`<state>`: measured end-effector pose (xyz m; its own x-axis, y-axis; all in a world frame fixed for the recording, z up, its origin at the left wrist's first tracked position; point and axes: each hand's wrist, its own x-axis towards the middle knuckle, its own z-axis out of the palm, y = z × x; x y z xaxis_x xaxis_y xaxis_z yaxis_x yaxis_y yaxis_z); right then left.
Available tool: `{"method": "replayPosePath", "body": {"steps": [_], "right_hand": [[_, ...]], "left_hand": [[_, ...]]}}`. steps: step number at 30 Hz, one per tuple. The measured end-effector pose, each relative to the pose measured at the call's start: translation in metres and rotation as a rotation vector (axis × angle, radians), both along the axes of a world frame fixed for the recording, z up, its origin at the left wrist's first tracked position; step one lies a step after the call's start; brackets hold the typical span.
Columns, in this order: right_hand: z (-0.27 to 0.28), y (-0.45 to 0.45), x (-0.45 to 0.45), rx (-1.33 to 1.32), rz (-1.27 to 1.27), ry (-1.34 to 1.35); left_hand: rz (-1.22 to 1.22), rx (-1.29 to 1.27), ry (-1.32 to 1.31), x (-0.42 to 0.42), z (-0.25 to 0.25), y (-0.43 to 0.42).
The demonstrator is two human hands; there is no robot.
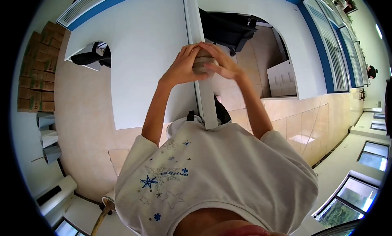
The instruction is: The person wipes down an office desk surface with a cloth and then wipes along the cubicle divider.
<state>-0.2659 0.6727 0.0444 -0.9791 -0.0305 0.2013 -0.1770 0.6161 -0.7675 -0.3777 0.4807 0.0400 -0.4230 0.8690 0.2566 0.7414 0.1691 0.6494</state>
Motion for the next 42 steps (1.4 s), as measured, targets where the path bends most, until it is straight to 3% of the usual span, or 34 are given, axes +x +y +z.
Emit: {"method": "replayPosePath", "body": {"steps": [6, 15, 24, 27, 30, 33, 36, 42], "right_hand": [[-0.081, -0.038, -0.007, -0.350, -0.269, 0.391], [-0.070, -0.030, -0.014, -0.329, -0.333, 0.361], [-0.067, -0.035, -0.014, -0.217, -0.551, 0.296], [-0.067, -0.038, -0.011, -0.345, -0.556, 0.243], [-0.077, -0.046, -0.012, -0.483, -0.611, 0.353], [-0.094, -0.045, -0.013, -0.515, -0.573, 0.359], [-0.095, -0.037, -0.009, -0.548, -0.492, 0.273], [-0.083, -0.034, -0.010, -0.368, -0.513, 0.307]], "left_hand": [[0.169, 0.356, 0.049, 0.017, -0.051, 0.009], [0.247, 0.472, 0.031, 0.023, -0.049, 0.012], [0.259, 0.428, 0.052, 0.018, -0.049, 0.011], [0.279, 0.464, 0.038, 0.019, -0.053, 0.012], [0.390, 0.648, -0.012, 0.035, -0.066, 0.022], [0.549, 0.641, -0.346, 0.051, -0.074, 0.024], [0.542, 0.594, -0.332, 0.048, -0.081, 0.020], [0.554, 0.393, -0.124, 0.033, -0.083, 0.011]]}}
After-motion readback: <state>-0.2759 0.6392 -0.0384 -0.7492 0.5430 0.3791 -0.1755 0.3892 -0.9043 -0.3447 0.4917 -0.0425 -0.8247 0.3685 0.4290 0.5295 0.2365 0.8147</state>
